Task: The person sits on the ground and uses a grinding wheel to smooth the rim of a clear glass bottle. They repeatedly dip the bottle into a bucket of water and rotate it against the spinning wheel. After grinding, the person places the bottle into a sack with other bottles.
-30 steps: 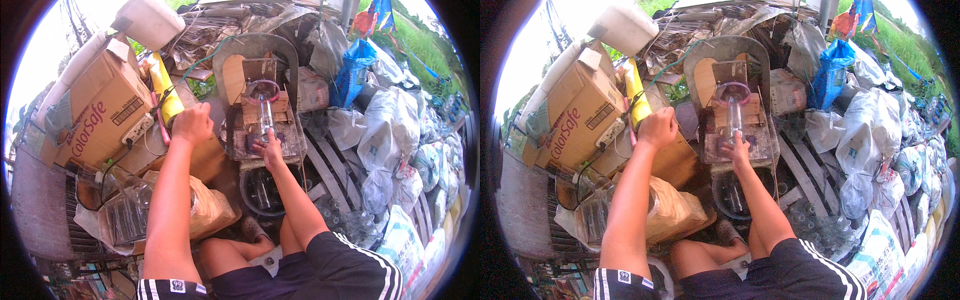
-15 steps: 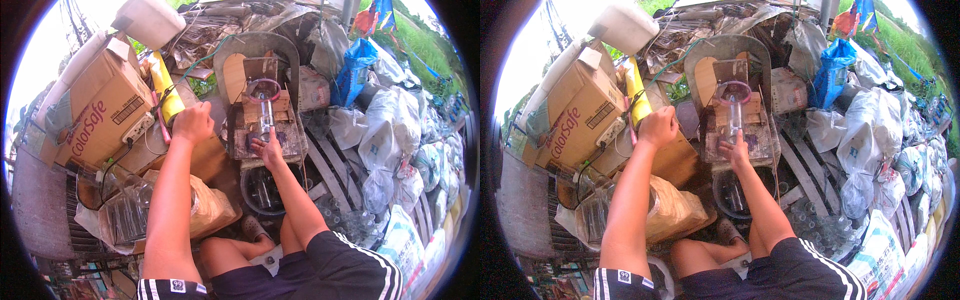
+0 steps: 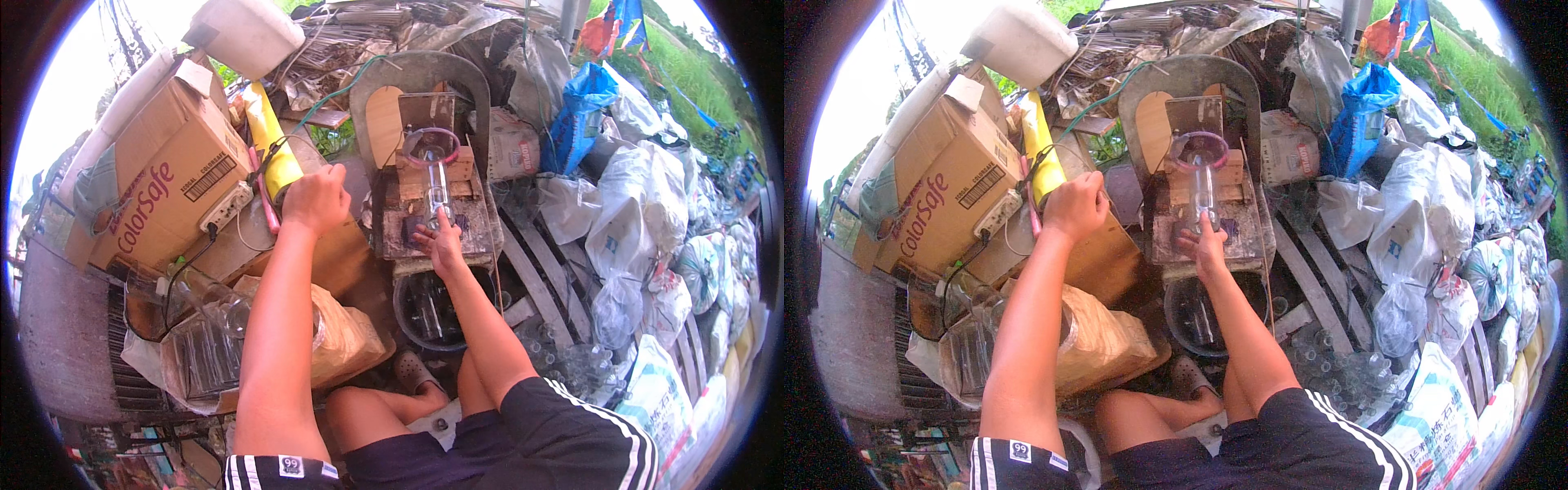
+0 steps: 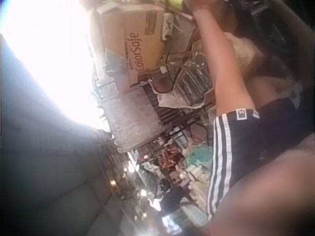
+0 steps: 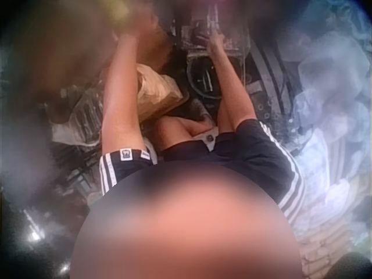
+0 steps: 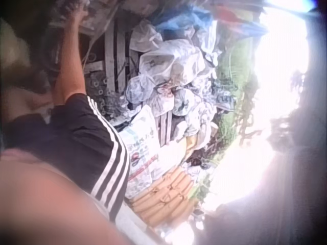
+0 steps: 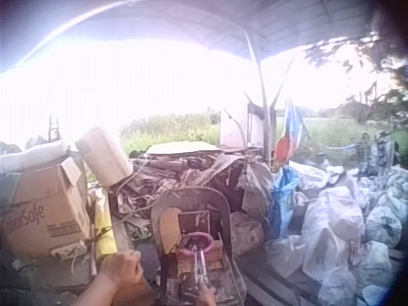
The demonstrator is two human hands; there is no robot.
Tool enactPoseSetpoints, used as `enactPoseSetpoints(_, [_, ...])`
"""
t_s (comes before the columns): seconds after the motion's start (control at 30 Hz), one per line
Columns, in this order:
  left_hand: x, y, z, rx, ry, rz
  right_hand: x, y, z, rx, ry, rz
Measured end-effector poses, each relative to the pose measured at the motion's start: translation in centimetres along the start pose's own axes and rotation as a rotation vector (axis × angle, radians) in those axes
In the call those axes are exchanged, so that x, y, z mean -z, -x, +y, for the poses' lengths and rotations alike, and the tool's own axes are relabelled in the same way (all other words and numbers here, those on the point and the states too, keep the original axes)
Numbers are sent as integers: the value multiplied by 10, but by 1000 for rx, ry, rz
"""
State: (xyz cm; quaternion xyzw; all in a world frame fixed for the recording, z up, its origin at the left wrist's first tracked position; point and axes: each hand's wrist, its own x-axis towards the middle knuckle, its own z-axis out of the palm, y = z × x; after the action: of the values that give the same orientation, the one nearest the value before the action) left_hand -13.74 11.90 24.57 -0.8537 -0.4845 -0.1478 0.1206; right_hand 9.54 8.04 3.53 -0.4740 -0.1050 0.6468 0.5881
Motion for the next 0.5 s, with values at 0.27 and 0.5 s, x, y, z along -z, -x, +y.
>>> enactPoseSetpoints(0.27, [1,0,0,2,-9,-10,2,-24,24,419,378,204])
enactPoseSetpoints(0.5, [1,0,1,26,22,-12,8,-11,2,-5,-56,-9])
